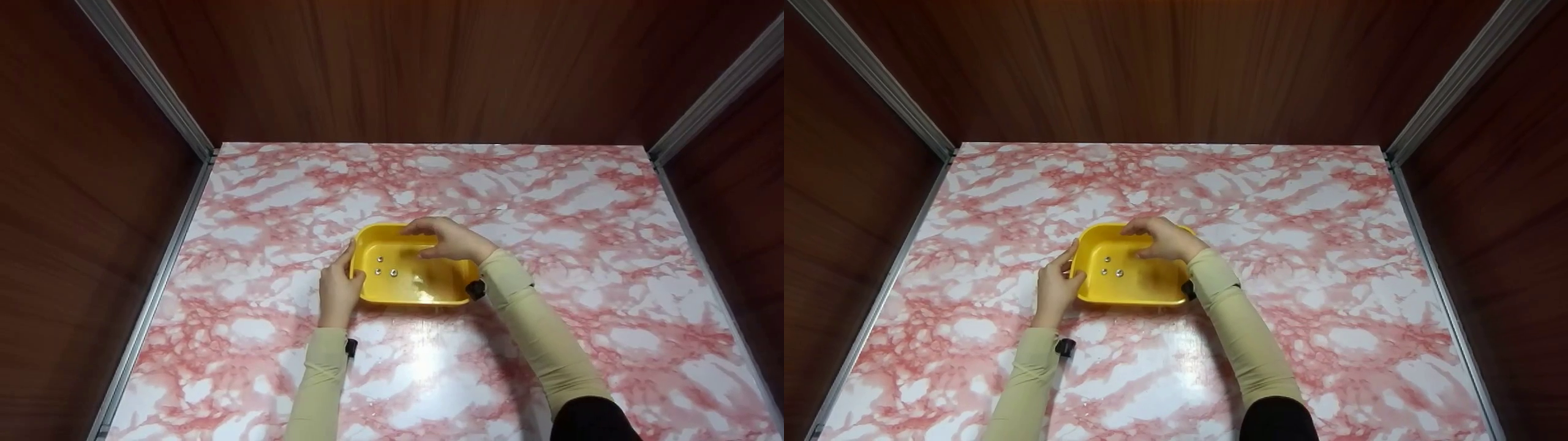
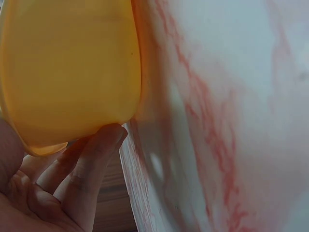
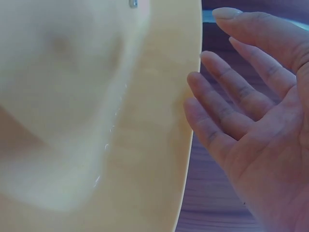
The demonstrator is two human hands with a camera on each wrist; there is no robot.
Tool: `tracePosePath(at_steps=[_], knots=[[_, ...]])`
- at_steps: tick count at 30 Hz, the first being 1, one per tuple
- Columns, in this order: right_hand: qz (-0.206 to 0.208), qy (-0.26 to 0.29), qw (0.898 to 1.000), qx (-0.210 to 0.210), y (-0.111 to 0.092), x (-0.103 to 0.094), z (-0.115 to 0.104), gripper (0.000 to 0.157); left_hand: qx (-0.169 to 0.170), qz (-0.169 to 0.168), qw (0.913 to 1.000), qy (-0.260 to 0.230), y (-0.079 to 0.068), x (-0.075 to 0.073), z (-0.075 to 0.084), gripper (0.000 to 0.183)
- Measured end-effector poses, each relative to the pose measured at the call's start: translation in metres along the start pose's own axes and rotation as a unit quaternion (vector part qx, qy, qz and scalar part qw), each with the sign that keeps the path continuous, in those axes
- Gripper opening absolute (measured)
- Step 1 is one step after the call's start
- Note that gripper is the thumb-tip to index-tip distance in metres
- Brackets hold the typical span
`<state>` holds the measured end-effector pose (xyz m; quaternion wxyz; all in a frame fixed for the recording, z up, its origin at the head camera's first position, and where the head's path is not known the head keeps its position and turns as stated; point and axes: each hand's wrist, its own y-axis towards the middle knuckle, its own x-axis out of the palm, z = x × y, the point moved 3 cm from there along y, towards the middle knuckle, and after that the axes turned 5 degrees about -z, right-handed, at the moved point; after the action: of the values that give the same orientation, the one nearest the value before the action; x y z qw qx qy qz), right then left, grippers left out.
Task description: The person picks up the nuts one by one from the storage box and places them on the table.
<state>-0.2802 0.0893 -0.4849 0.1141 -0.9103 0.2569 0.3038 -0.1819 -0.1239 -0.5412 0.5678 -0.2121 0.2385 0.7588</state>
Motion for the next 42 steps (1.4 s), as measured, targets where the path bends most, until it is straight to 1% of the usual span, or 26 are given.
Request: tracePosePath(at_steps=[11, 18, 23, 30, 38, 42], knots=[[-0.014, -0.014, 1.000, 0.005, 0.008, 0.003, 0.000, 0.046, 0.012, -0.004, 0.9999, 0.002, 0.001, 0.001, 0.000, 0.064], [-0.014, -0.014, 1.000, 0.007, 0.011, 0.005, 0.004, 0.046, 0.010, -0.004, 0.9999, 0.000, 0.002, 0.000, 0.001, 0.063], [-0.020, -0.002, 1.000, -0.001, 0.014, 0.007, 0.006, 0.045, 0.011, -0.003, 0.9999, 0.000, 0.002, 0.000, 0.001, 0.063], [-0.021, 0.025, 0.999, -0.026, 0.018, 0.008, 0.007, 0.044, 0.003, 0.001, 0.9999, 0.011, 0.001, -0.002, 0.000, 0.065], [-0.030, 0.025, 0.999, -0.030, 0.022, 0.012, 0.009, 0.044, 0.019, 0.006, 0.9998, 0.006, 0.000, -0.001, 0.000, 0.064], [-0.039, 0.041, 0.998, -0.029, 0.024, 0.016, 0.012, 0.043, 0.015, 0.000, 0.9999, 0.002, 0.000, 0.000, 0.001, 0.063]])
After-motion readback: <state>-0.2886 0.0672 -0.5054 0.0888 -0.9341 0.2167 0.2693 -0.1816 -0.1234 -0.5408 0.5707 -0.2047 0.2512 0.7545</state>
